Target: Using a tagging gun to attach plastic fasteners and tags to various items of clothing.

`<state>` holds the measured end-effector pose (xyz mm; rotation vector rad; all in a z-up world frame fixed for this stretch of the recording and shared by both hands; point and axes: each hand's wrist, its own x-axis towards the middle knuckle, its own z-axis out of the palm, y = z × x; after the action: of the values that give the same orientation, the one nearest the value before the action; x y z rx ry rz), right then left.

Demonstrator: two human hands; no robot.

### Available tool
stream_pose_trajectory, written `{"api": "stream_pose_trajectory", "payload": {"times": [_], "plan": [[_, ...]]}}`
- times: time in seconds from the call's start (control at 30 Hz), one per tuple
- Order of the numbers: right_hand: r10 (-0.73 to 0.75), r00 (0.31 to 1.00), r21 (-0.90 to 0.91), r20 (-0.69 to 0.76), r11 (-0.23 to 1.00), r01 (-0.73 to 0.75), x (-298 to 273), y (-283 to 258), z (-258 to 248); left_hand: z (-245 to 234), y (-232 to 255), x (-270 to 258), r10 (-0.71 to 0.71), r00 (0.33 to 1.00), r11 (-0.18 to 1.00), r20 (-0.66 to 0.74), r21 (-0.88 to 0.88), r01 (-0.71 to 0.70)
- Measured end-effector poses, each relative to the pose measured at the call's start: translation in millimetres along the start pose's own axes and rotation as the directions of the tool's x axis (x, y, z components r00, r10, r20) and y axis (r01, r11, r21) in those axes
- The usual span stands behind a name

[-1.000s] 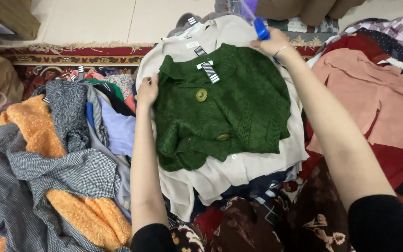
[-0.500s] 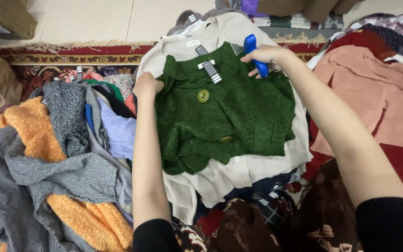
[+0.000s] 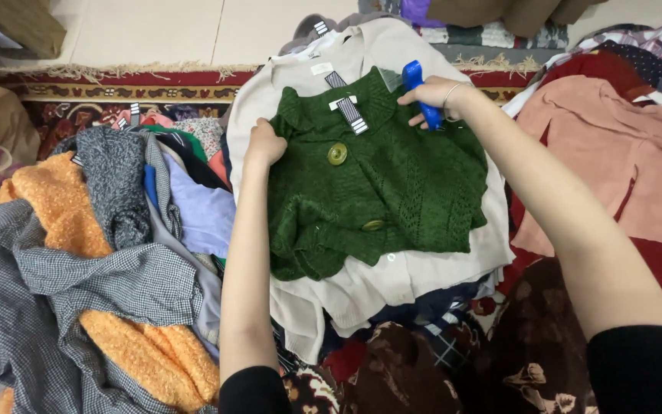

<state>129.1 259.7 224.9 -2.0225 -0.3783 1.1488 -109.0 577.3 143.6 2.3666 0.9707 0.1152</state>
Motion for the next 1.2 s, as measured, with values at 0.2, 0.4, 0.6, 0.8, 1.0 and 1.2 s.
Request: {"api": "stream_pose_trajectory", "payload": {"times": [0.2,0.4,0.6,0.8,1.0,1.2], "plan": [[-0.063,0.978,0.097,-0.201,0.992,0.083,2,5,-25,-8,21,-26,0.092,0.995,0.994,0.026,-0.054,-0.09],[-0.431,0.855,-0.504,-0.287,0.827,0.248,-6,-6,-22,-41,65,-70,0.179,0.983,0.981,-0.045,0.076,-0.176],[-0.738,0.613,-0.686,-0.282,0.602,0.408,31,-15,-32,-43,59,-38,0.17,0.981,0.971,-0.09,0.186,-0.151],[-0.924,0.307,-0.703,-0.229,0.375,0.604,10,-59,-32,-57,49,-1,0.261,0.933,0.959,-0.25,0.178,-0.221],[-0.893,0.377,-0.688,-0.245,0.434,0.581,77,-48,-35,-55,41,32,0.294,0.928,0.932,-0.23,0.285,-0.225],[-0.759,0.636,-0.757,-0.141,0.496,0.424,74,-15,-17,-32,55,2,0.109,0.993,0.956,0.053,0.267,-0.119]]}}
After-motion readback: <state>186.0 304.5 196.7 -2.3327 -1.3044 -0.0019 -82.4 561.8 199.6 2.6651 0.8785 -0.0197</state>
